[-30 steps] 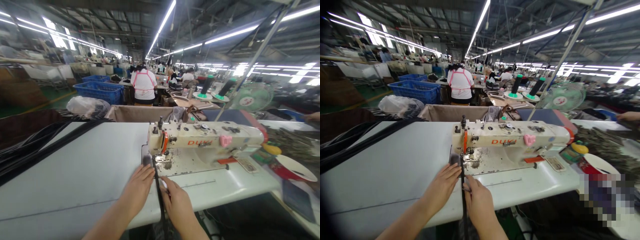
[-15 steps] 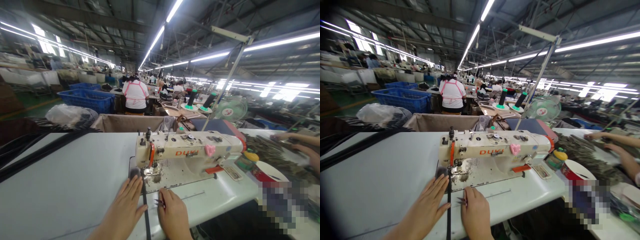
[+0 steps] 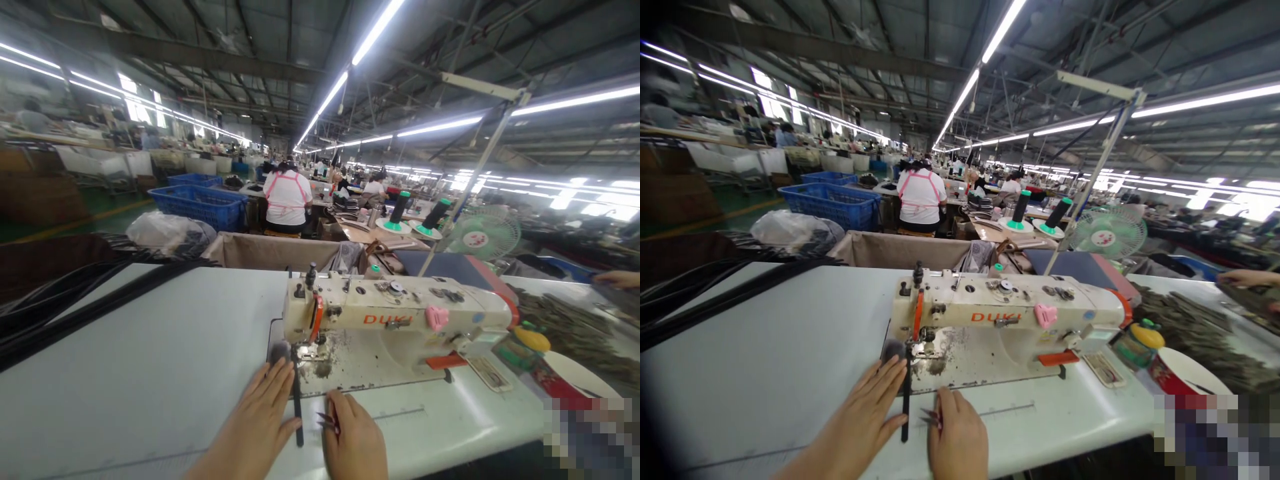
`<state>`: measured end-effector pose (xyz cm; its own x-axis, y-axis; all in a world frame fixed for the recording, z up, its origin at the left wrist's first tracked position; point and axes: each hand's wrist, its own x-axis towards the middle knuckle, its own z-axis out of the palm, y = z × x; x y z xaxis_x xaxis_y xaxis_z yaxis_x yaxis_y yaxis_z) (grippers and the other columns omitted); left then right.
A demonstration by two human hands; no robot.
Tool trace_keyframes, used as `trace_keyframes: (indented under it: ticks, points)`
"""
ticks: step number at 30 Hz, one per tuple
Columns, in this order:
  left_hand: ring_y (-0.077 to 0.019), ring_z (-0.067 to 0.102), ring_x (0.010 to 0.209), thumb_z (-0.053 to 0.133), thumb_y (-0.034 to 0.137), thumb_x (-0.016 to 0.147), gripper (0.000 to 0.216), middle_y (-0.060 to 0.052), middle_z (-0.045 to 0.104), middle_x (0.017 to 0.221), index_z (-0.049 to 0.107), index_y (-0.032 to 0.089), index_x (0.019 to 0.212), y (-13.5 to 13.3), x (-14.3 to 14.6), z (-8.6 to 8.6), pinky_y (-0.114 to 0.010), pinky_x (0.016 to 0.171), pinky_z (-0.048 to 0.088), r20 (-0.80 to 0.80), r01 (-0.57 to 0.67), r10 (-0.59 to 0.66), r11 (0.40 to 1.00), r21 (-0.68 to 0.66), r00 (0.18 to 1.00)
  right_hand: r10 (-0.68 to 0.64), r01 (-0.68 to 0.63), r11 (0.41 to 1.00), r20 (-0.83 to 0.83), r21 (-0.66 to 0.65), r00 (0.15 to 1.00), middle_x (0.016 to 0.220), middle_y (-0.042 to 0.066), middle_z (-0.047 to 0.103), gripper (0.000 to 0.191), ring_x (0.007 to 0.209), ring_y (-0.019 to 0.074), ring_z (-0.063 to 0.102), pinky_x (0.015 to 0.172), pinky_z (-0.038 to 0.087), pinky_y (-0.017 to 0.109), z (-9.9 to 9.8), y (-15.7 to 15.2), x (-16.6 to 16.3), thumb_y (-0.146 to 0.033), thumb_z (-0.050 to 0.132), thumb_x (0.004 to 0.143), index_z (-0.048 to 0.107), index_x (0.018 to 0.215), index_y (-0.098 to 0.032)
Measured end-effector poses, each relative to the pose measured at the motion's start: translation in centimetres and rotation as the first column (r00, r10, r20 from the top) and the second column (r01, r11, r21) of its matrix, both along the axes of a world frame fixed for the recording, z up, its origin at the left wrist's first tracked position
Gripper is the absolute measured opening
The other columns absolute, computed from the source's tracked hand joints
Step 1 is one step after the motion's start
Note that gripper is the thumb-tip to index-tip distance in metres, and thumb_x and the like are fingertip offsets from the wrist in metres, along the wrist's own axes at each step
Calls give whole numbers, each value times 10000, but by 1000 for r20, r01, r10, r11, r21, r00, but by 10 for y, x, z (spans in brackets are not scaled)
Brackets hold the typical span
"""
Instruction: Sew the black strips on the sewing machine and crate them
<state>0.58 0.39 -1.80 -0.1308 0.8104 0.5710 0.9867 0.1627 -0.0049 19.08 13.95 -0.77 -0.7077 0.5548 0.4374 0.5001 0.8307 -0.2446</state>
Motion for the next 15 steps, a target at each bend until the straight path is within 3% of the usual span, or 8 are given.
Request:
trace_keyframes:
  ticks: [6,15]
  points:
    - [-286,544,1424,564,516,998,682,-111,542,1556,441,146,1558,0,2,1,-467,1139,530,-60,-25,23,999,-27,998,8,-8,999,-10,46,1000,908,30,717,432,795,207,680,734,485,286,-8,4,0,-50,533,803,616,1180,-244]
    - [-302,524,1442,570,505,997,733,-127,521,1570,350,173,1612,0,3,3,-502,1160,506,21,-6,7,999,-47,1000,3,-2,999,-21,49,1000,889,22,714,464,773,204,683,711,487,283,-7,3,-1,-45,537,757,630,1166,-245]
